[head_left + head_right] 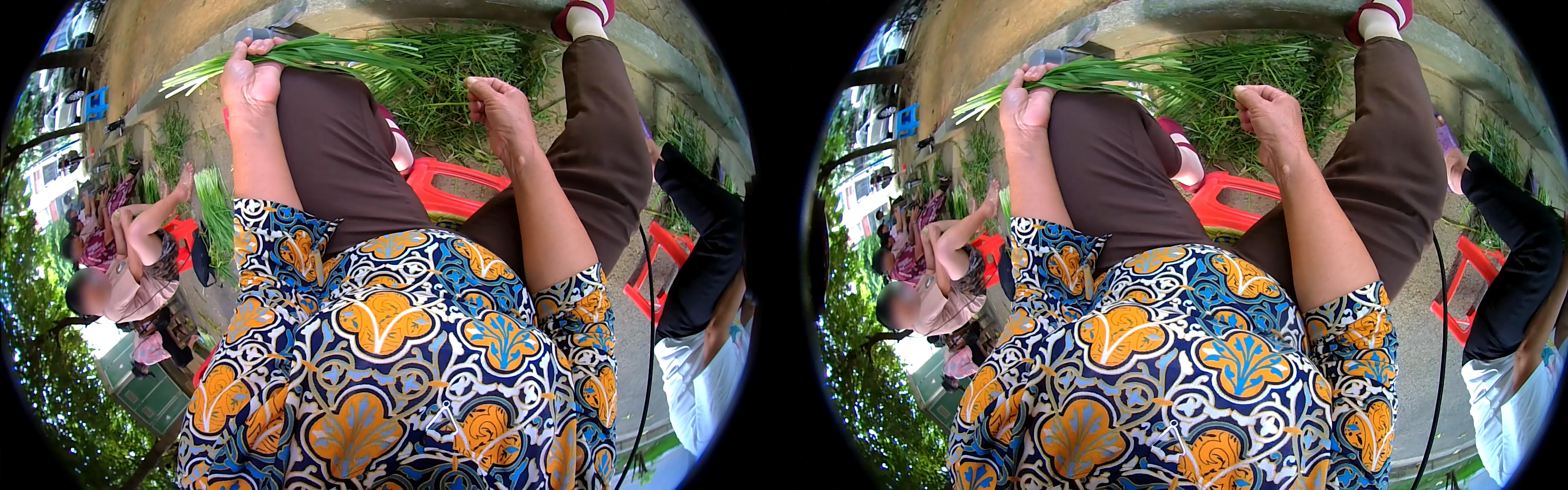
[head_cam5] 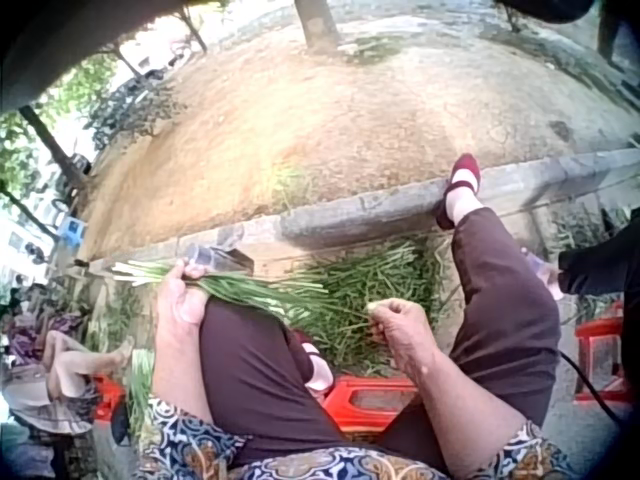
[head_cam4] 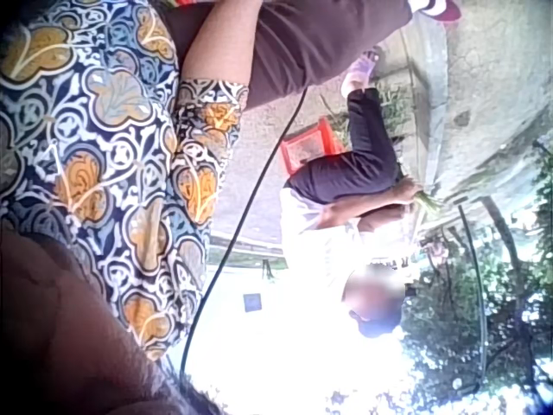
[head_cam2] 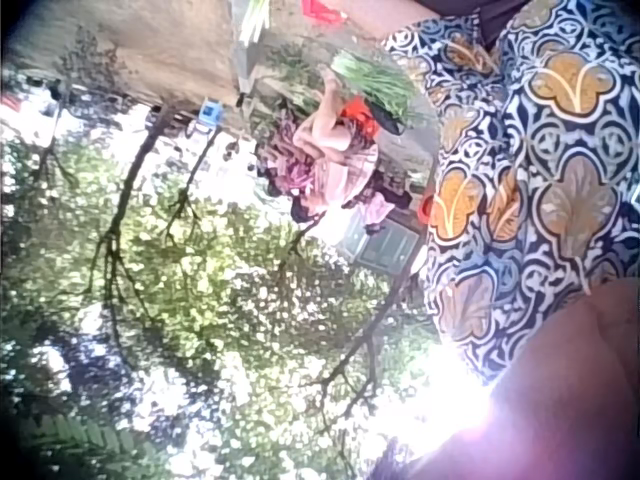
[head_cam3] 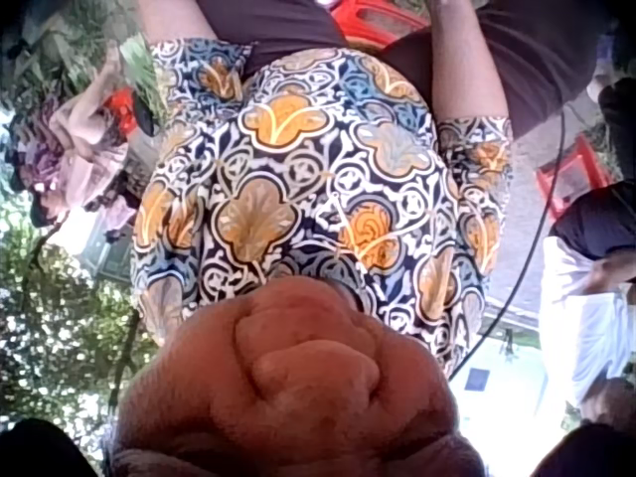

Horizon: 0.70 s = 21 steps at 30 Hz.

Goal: The person sorts green stalks by hand, picking individual stems from a bunch and placing them onto a pile on the ground while sitting on a stool.

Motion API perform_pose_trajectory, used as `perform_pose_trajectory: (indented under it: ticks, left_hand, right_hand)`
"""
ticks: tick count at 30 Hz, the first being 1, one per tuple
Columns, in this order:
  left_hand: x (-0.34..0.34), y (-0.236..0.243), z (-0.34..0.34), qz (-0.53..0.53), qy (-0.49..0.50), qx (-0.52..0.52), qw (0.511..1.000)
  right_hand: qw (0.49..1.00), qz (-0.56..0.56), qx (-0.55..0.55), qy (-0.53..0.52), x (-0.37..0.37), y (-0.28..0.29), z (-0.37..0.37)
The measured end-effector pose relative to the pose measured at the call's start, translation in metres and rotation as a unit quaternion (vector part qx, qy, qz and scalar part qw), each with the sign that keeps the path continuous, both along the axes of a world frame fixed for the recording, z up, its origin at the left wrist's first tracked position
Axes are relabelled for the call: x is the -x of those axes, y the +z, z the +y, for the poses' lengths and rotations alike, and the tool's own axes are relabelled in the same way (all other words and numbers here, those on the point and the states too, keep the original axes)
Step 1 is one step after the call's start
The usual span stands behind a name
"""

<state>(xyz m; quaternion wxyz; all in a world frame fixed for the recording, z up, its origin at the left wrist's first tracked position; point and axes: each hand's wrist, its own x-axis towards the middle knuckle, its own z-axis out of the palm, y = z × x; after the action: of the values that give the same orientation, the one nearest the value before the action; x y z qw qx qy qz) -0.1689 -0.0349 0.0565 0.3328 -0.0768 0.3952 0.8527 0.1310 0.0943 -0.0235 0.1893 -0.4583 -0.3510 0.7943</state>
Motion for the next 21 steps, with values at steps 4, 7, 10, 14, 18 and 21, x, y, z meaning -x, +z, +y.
perform_pose_trajectory:
  ticks: [4, 7, 10, 14, 18, 21]
  left_hand:
    - [-0.003, 0.007, 0.000, -0.012, 0.009, 0.007, 1.000]
    - [-0.002, -0.001, 0.004, -0.034, 0.004, -0.008, 0.999]
    - [0.003, 0.003, -0.003, -0.046, 0.008, -0.023, 0.999]
    - [0.002, 0.002, -0.005, -0.029, 0.015, -0.011, 0.999]
    - [0.002, -0.001, -0.001, -0.042, 0.008, -0.025, 0.999]
    - [0.004, 0.002, -0.010, -0.033, 0.003, -0.036, 0.999]
  right_hand:
    - [1.000, -0.011, -0.003, 0.007, -0.002, -0.001, -0.001]
    - [0.999, -0.045, -0.018, -0.004, -0.005, -0.004, 0.003]
    - [0.998, -0.057, -0.019, -0.004, -0.006, -0.005, 0.005]
    - [0.998, -0.064, -0.030, -0.001, -0.007, -0.011, 0.005]
    - [0.973, -0.153, -0.169, 0.026, -0.008, -0.020, 0.001]
    - [0.975, -0.148, -0.160, 0.042, -0.005, -0.009, 0.000]
